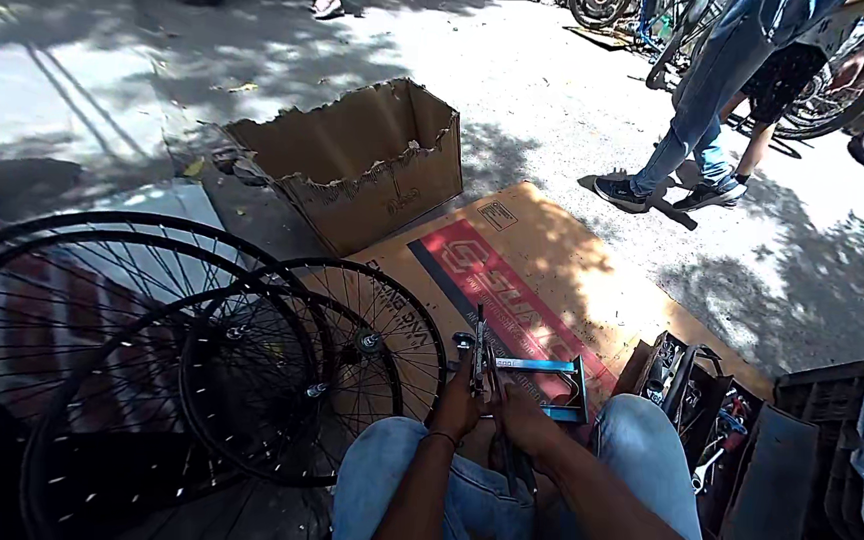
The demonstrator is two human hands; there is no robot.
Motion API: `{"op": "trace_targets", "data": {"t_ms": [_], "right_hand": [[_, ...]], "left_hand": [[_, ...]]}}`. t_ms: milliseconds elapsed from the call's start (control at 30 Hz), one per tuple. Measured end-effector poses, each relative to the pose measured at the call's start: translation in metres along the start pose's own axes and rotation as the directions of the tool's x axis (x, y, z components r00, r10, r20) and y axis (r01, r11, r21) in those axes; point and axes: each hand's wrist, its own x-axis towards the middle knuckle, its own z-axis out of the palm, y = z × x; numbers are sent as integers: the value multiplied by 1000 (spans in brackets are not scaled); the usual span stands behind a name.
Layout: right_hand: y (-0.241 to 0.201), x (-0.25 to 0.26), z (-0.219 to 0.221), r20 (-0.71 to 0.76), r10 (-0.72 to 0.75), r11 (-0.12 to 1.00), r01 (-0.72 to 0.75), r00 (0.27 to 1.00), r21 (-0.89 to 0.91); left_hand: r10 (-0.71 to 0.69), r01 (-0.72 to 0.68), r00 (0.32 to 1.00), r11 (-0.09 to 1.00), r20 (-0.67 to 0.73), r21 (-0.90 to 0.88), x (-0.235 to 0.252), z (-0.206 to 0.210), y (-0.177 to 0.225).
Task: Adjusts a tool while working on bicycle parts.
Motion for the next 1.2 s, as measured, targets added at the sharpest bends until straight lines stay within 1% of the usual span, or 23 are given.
{"op": "trace_targets", "data": {"t_ms": [33, 100, 167, 267, 333, 433, 567, 733, 800, 933, 1000, 1067, 1200], "right_hand": [[20, 3, 8, -43, -71, 997, 72, 997, 28], [50, 8, 21, -110, -150, 985, 159, 983, 72], [63, 15, 27, -147, -200, 979, 205, 969, 14], [75, 22, 30, -156, -237, 969, 221, 959, -112], [83, 25, 31, -154, -234, 965, 211, 960, -155], [85, 41, 31, -194, -263, 952, 221, 945, -213], [94, 51, 41, -258, -336, 910, 241, 906, -338], [112, 59, 38, -211, -388, 912, 340, 897, -230], [113, 62, 35, -205, -400, 906, 352, 893, -235], [113, 67, 36, -286, -428, 891, 346, 858, -296], [118, 68, 39, -320, -433, 888, 338, 843, -310], [122, 69, 40, -315, -428, 893, 341, 847, -294], [119, 69, 36, -262, -396, 908, 332, 880, -256]], "left_hand": [[-17, 17, 1000, 1000, 2, 13, 0, 0, 0], [-36, 36, 999, 999, 1, 16, -3, 2, 0], [-34, 35, 999, 999, -10, 38, -2, 2, 4], [-28, 29, 1000, 998, -13, 49, -1, 1, 3], [-30, 30, 1000, 999, -5, 27, -2, 2, -1], [-37, 37, 999, 999, 0, 9, -2, 1, 2], [-52, 52, 999, 998, 2, 32, -5, -1, 7], [-26, 26, 1000, 999, 0, -29, -1, -2, 4], [-23, 23, 1000, 999, -4, -31, 1, -2, 3], [-38, 38, 999, 999, -3, 26, 0, -1, 5], [-41, 41, 999, 999, -4, 18, 0, -1, 4], [-44, 44, 999, 999, -3, 4, 1, -1, 4], [-54, 54, 999, 998, 0, -10, 2, -3, 5]]}}
